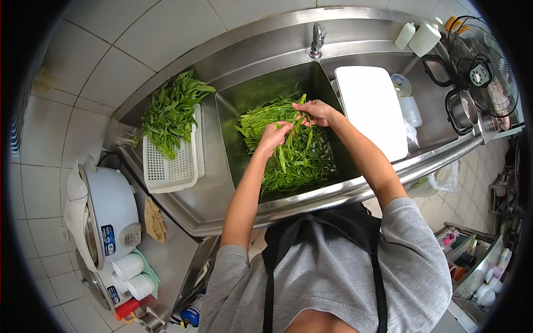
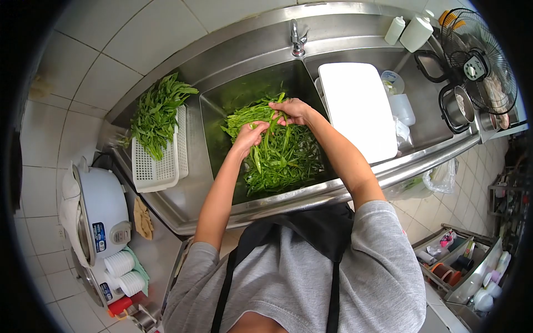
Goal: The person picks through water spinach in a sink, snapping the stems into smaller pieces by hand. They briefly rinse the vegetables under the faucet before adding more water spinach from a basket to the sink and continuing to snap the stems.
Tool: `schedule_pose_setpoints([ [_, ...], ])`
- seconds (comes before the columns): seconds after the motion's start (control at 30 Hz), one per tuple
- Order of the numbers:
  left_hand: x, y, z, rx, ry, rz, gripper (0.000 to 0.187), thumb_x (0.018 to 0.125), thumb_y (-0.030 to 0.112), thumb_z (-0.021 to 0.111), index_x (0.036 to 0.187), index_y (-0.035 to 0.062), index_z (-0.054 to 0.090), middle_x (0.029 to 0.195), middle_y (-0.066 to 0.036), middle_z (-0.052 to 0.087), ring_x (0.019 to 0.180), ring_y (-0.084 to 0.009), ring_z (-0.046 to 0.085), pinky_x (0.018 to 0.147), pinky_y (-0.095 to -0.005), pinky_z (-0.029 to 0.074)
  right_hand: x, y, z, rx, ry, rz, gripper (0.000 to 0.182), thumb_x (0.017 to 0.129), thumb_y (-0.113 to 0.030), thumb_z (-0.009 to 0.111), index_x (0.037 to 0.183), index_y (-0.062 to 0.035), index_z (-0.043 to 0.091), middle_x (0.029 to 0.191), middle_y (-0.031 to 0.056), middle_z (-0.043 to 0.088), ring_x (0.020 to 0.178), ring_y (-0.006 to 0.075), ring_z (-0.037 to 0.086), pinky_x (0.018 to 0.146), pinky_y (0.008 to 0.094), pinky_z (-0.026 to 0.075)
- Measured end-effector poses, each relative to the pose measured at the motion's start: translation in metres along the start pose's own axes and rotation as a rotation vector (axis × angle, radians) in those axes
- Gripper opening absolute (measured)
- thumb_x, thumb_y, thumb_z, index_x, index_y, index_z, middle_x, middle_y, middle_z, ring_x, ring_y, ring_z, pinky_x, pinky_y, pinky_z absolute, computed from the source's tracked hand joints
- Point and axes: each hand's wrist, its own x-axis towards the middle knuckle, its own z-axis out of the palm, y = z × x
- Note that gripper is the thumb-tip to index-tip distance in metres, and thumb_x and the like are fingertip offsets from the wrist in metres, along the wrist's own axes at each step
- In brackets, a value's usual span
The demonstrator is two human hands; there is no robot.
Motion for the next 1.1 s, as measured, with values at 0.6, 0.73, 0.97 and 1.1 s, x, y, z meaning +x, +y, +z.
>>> schedule_pose_setpoints([
  [0.6,0.006,-0.065,-0.053,-0.125,0.462,0.037,0.024,0.087,0.019,0.046,0.093,-0.0028,0.055,0.062,-0.008,0.059,0.041,-0.0076,0.038,0.041,-0.0229,0.033,-0.03,0.04,0.0,-0.758,-0.138,0.009,0.058,0.076,-0.047,0.062,0.103,0.0043,0.055,0.092,0.0161,0.06,0.06,0.0197,0.06,0.051,0.0306,0.051],
  [0.73,0.02,-0.054,-0.056,0.188,0.431,0.061,0.032,0.088,0.027,0.045,0.088,-0.0025,0.056,0.057,-0.008,0.058,0.045,-0.01,0.045,0.047,-0.0271,0.039,-0.006,0.109,-0.016,-1.413,-0.08,-0.291,0.063,0.074,-0.048,0.061,0.116,-0.0021,0.052,0.112,0.0231,0.053,0.081,0.0353,0.061,0.072,0.04,0.05],
  [0.97,0.048,-0.06,-0.051,-0.003,0.433,0.04,0.044,0.085,0.046,0.051,0.084,0.0023,0.051,0.057,-0.002,0.048,0.049,-0.0114,0.047,0.059,-0.0285,0.041,0.0,0.07,-0.038,-1.11,0.171,-0.353,0.022,0.073,-0.025,0.062,0.086,-0.0089,0.067,0.081,0.0173,0.064,0.08,0.0313,0.062,0.073,0.0383,0.05],
  [1.1,0.034,-0.091,-0.063,-0.011,0.426,-0.202,0.041,0.083,0.043,0.057,0.084,0.0032,0.049,0.056,0.001,0.043,0.051,-0.0121,0.047,0.065,-0.031,0.041,0.036,0.067,-0.037,-1.163,0.186,-0.244,0.019,0.074,-0.024,0.062,0.086,-0.0106,0.068,0.085,0.0166,0.064,0.081,0.0311,0.062,0.074,0.0396,0.05],
])
